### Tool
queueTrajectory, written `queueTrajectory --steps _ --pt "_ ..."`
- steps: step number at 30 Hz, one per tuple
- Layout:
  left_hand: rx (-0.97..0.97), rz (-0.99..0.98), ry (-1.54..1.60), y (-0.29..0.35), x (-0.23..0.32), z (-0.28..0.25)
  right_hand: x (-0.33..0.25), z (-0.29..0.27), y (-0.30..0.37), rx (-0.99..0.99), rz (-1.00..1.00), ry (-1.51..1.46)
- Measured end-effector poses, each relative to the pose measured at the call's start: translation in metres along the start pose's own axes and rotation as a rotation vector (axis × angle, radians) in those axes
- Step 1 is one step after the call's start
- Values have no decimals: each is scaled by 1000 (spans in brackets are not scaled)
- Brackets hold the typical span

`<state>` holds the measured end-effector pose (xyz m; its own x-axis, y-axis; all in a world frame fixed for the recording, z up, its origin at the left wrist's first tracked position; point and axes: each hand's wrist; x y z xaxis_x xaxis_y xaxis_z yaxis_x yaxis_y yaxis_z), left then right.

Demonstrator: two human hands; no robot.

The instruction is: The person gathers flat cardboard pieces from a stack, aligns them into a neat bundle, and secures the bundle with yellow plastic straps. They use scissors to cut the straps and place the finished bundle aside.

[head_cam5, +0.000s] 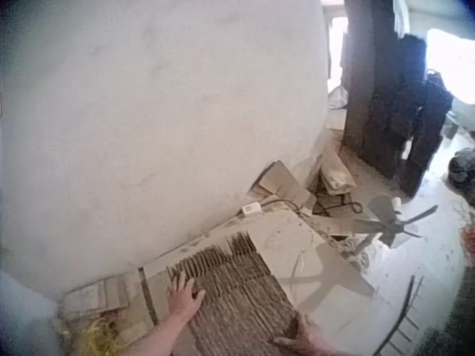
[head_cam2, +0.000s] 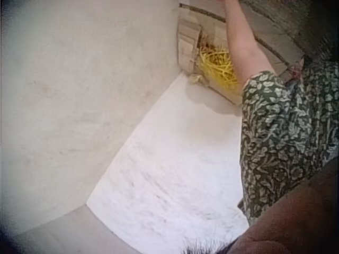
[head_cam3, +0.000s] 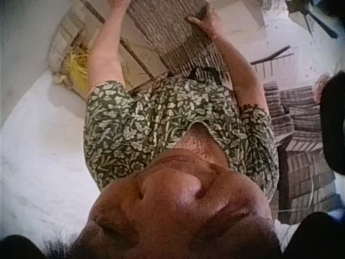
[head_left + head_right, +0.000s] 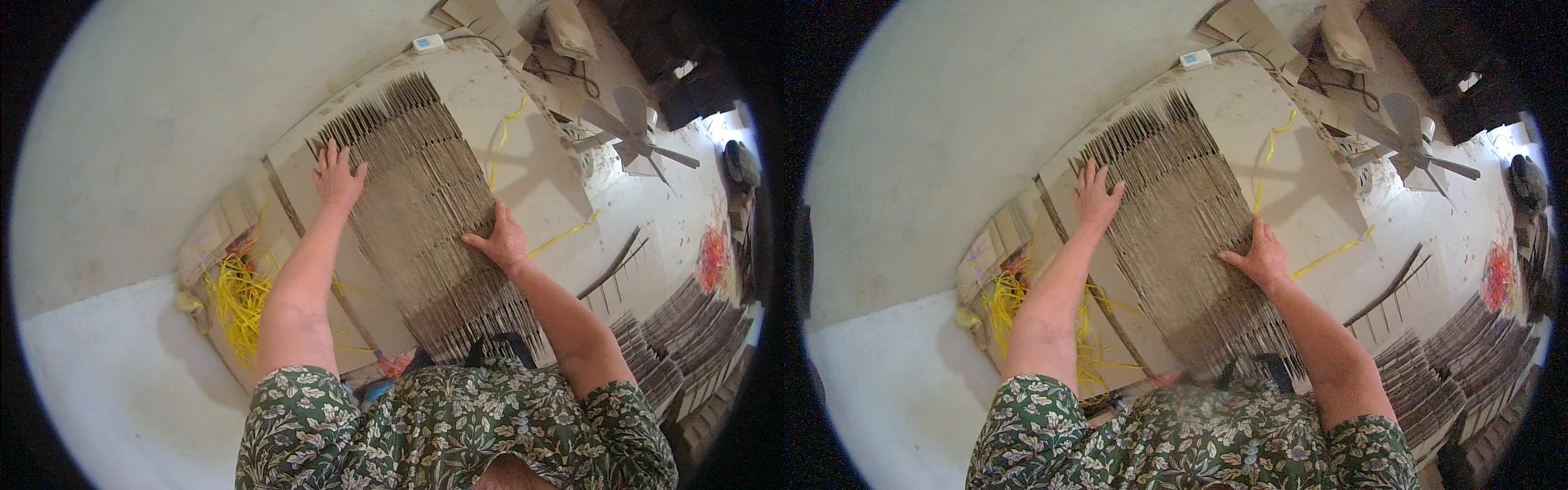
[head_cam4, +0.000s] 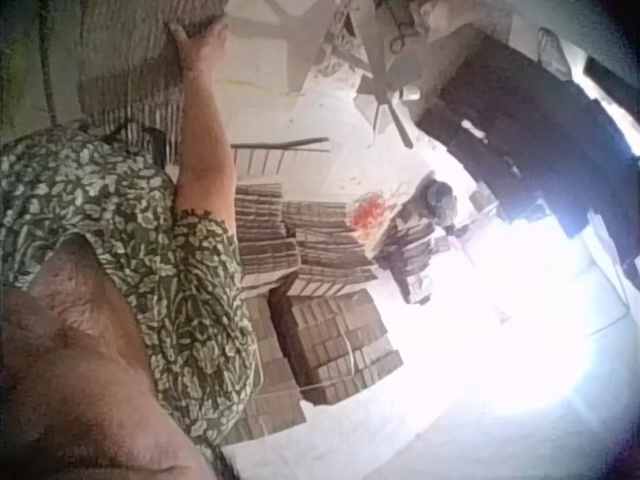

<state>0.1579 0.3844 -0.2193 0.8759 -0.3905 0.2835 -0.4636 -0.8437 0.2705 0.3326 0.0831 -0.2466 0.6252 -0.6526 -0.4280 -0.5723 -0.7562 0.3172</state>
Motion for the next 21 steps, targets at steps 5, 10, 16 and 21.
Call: queueTrajectory --steps 5,10,16,21 --pt "48 112 -24 -4 2 5 0 1 1 21 9 15" --pt "-28 97 -64 -10 9 2 0 -1 2 11 19 -8" --pt "-14 73 21 -14 20 1 1 0 2 22 11 -11" --pt "16 71 31 -16 21 8 -1 -3 2 0 30 -20"
Point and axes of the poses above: each hand's wrist, its own y-axis away from the middle knuckle, its own z-axis out of the palm, x = y × z, and after that the axes turned 10 degrees about y, right-handed
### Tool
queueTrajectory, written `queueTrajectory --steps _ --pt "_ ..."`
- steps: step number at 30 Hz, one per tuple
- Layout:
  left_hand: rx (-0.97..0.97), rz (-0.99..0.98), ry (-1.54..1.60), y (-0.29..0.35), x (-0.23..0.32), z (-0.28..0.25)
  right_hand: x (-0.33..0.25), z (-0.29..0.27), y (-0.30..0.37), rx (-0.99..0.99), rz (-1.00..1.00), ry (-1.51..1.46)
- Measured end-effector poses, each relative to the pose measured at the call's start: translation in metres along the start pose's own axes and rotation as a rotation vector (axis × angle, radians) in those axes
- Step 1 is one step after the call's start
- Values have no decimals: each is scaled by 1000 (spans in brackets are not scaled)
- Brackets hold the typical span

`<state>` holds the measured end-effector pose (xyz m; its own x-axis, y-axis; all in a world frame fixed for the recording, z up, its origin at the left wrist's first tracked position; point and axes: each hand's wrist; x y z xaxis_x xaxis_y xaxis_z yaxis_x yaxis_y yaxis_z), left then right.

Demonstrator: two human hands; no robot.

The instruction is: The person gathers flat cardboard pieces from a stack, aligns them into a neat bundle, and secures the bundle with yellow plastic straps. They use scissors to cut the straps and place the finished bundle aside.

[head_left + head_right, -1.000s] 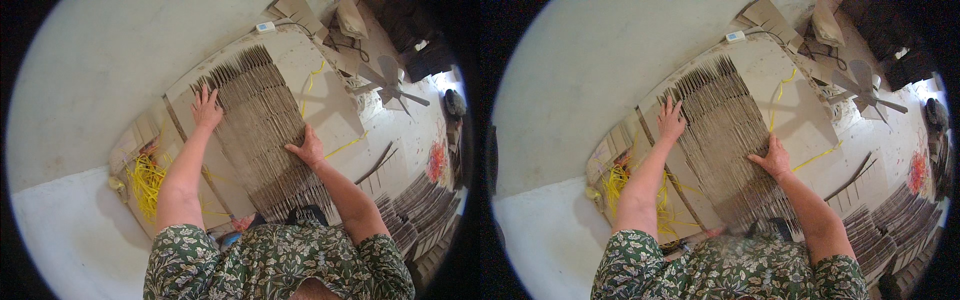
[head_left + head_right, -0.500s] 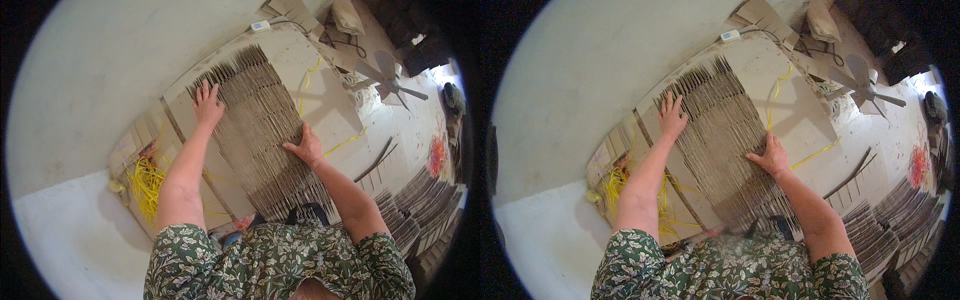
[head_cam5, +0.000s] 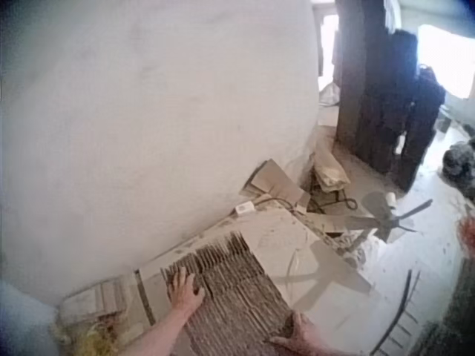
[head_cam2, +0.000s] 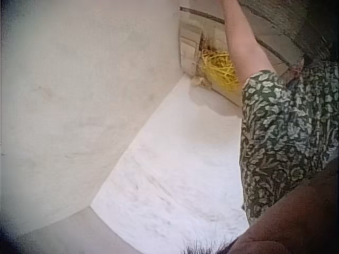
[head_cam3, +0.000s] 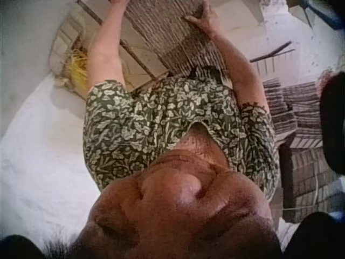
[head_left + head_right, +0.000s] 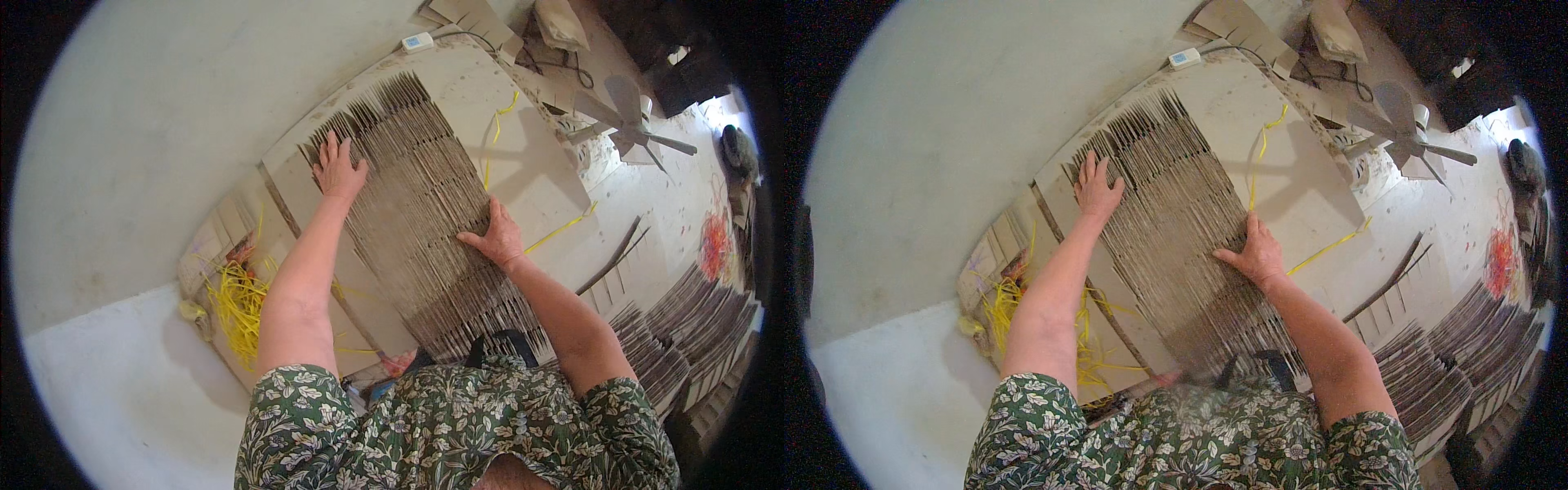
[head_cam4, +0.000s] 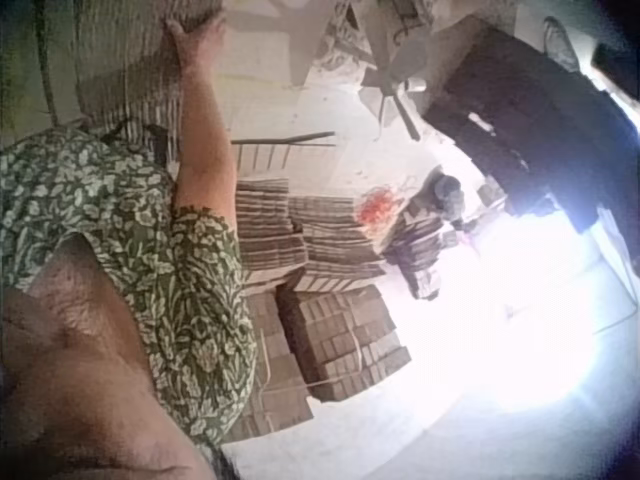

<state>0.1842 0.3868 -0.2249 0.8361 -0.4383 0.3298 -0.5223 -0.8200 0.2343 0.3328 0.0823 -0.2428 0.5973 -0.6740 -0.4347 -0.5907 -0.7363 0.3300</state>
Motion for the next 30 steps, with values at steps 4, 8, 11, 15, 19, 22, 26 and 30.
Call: queueTrajectory --steps 4,8,11,15,19,22,26,30 --pt "-70 77 -103 -5 10 -6 -1 -2 -1 -8 -8 13" --pt "-128 32 -92 -7 15 -10 -1 -1 -1 10 -8 23" --pt "-87 21 -44 -10 17 -6 -1 -2 -1 7 -10 22" --pt "-13 -1 4 -15 15 8 -5 -7 0 -23 -4 0" --pt "12 47 51 -11 27 3 4 4 -1 23 -10 27" --pt "-68 108 -85 -19 32 2 1 1 -1 12 -15 31" --pt "-133 18 -106 -20 36 -1 3 3 -2 20 -20 29" --pt "-126 15 -7 -23 42 -1 5 3 -2 10 -7 40"
Point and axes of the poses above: each hand's wrist, its own y-axis away from the middle knuckle, its own z-axis out of the palm, x = y × z, and after that the axes turned 10 degrees about y, right-handed
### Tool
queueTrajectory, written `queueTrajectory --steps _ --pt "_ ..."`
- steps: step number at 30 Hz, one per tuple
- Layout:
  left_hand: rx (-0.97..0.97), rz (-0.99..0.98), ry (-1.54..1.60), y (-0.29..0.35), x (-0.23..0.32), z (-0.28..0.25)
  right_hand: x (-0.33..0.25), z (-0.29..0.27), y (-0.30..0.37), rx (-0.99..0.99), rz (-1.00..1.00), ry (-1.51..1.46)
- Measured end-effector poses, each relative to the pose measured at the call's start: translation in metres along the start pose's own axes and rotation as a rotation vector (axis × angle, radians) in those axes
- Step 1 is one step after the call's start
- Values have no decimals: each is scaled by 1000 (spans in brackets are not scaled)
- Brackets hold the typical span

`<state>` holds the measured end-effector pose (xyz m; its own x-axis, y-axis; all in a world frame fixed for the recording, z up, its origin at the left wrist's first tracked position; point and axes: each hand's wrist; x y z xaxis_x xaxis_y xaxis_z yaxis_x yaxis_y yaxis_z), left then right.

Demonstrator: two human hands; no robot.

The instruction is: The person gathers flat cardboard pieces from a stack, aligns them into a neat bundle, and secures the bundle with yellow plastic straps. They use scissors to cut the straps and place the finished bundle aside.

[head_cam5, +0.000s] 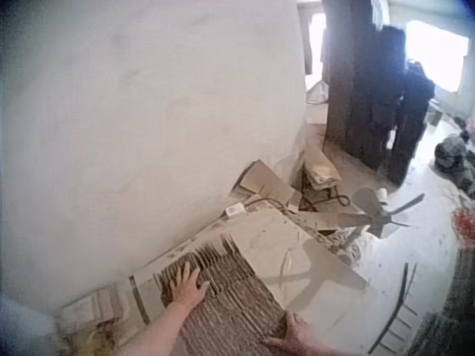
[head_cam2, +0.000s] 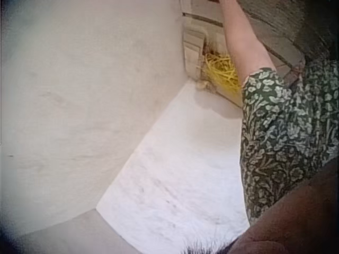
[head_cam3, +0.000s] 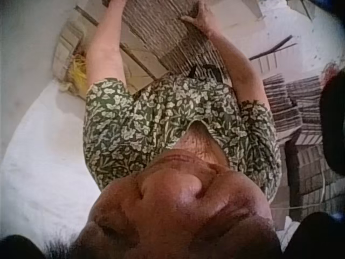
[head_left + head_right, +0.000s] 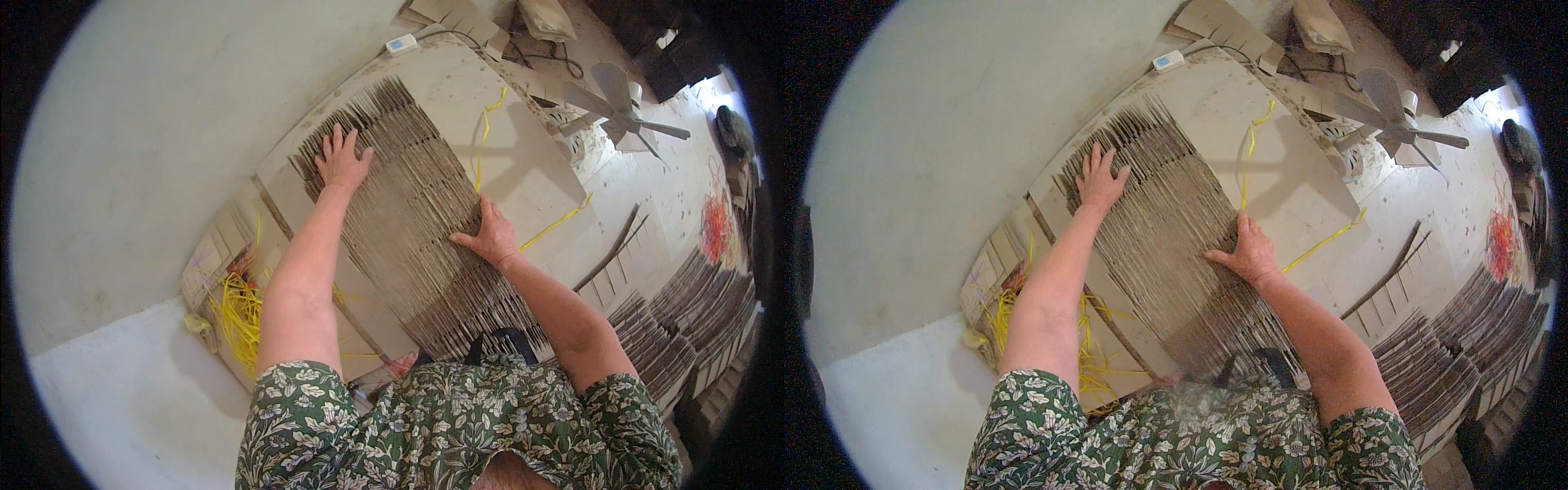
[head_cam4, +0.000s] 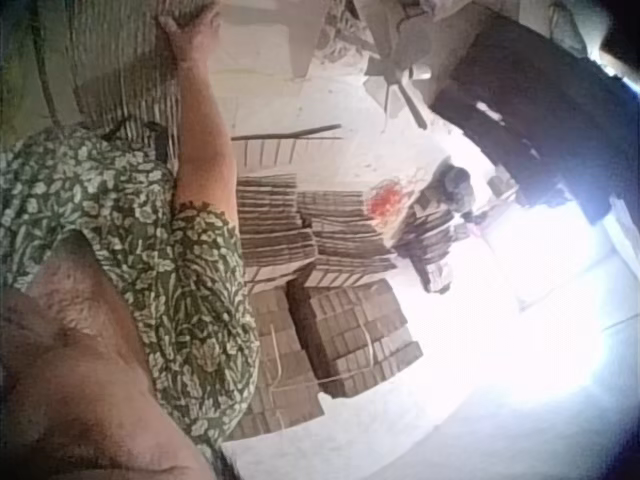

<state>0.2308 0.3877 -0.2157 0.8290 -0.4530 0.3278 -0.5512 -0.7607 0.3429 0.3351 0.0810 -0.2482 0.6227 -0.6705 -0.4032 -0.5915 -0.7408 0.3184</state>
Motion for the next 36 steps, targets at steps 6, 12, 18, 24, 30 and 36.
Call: queueTrajectory --steps 6,12,18,24,30,36 --pt "78 -6 25 -5 0 11 -5 -7 0 -26 2 -24" --pt "-31 89 -118 -12 13 3 -3 -4 0 4 -10 -14" --pt "12 41 2 -16 17 6 -4 -7 1 -11 -12 -38" --pt "100 32 52 -19 27 16 -3 -7 1 -9 -1 -32" --pt "48 107 -17 -19 35 12 -2 -7 2 -8 -22 -43" --pt "47 61 36 -25 38 13 -4 -9 0 -38 2 -18"
Point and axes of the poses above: each hand's wrist, its own y-axis away from the middle knuckle, its own z-axis out of the palm, x = y × z, and after that the axes turned 10 degrees about y, right-handed
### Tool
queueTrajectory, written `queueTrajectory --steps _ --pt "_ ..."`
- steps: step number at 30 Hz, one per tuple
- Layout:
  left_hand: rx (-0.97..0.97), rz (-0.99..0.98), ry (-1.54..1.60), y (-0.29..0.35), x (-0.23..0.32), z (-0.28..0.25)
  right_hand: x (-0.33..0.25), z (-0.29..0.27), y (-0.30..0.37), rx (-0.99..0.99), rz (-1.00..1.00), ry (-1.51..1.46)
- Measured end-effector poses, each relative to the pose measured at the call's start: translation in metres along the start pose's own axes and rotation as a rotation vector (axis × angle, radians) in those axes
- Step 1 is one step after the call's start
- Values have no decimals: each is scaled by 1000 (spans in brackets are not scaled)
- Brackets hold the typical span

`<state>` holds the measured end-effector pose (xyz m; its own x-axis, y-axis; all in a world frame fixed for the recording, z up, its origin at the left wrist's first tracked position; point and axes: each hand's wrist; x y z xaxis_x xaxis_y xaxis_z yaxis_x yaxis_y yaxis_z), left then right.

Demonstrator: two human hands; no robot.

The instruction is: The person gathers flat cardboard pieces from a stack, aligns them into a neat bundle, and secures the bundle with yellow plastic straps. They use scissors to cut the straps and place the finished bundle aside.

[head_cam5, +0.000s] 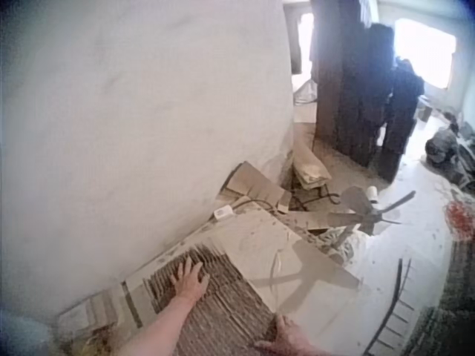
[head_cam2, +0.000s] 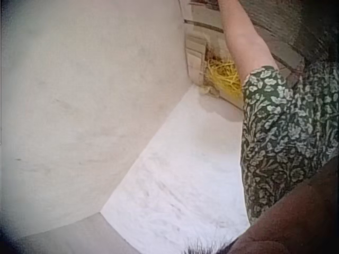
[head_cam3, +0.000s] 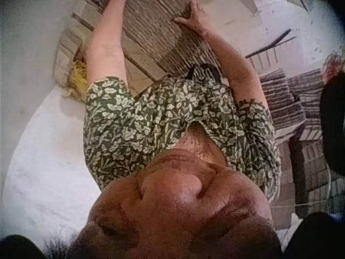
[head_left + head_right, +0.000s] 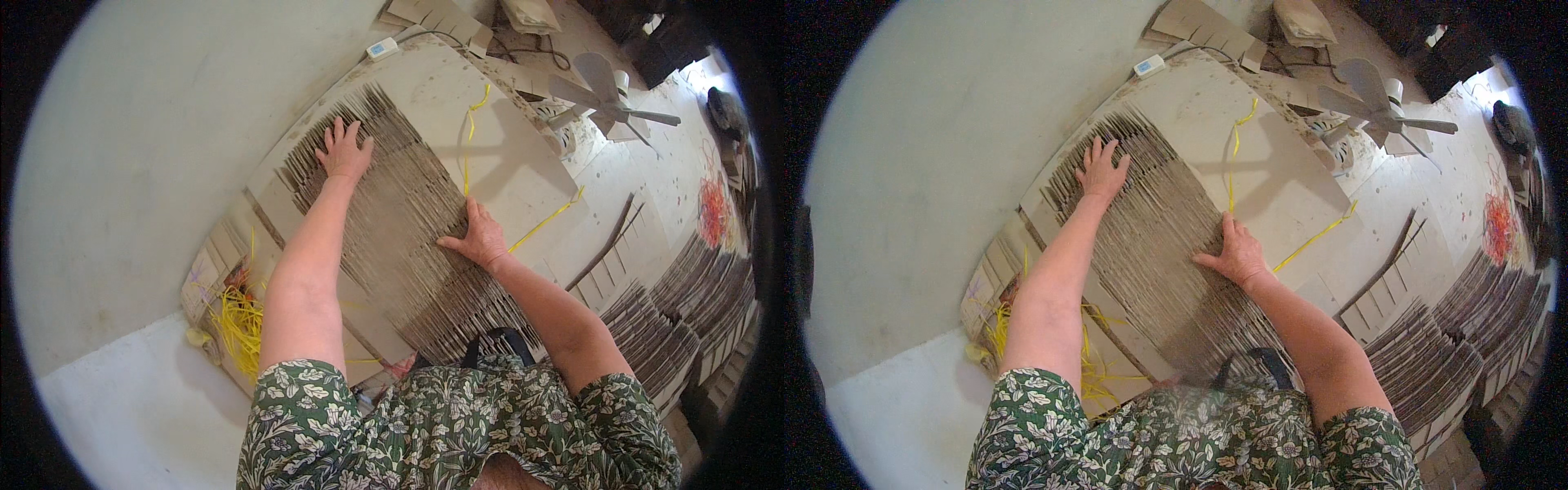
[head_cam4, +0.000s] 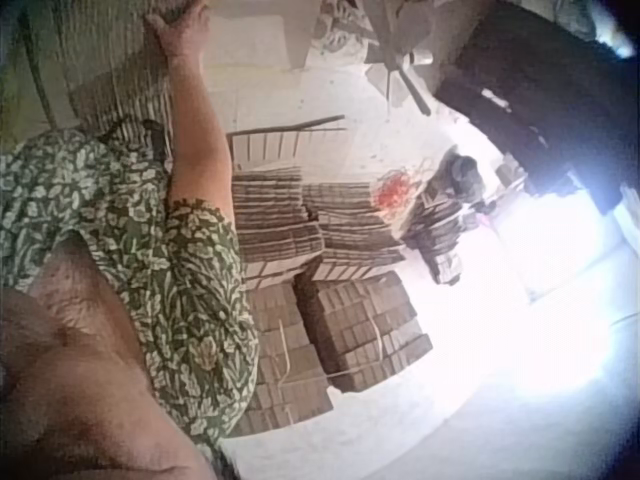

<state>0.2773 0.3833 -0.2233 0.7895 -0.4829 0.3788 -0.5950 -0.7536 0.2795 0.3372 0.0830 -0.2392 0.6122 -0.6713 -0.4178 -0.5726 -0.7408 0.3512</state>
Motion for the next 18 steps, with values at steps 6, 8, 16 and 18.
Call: queueTrajectory --steps 6,8,16,18 --pt "75 -36 -3 -10 5 13 1 -1 0 -4 -10 0" --pt "114 11 -6 -10 5 15 0 -2 0 -21 -3 -3" --pt "-9 18 -97 -9 19 6 1 -1 0 -8 -3 -15" --pt "10 16 -60 -10 16 9 1 0 0 -4 -11 -25"
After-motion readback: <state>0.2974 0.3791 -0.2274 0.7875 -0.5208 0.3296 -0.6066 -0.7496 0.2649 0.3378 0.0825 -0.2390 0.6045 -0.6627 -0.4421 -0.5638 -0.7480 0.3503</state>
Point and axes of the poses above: each hand's wrist, its own y-axis away from the middle knuckle, its own z-axis out of the palm, x = y × z, and after that the axes turned 10 degrees about y, right-handed
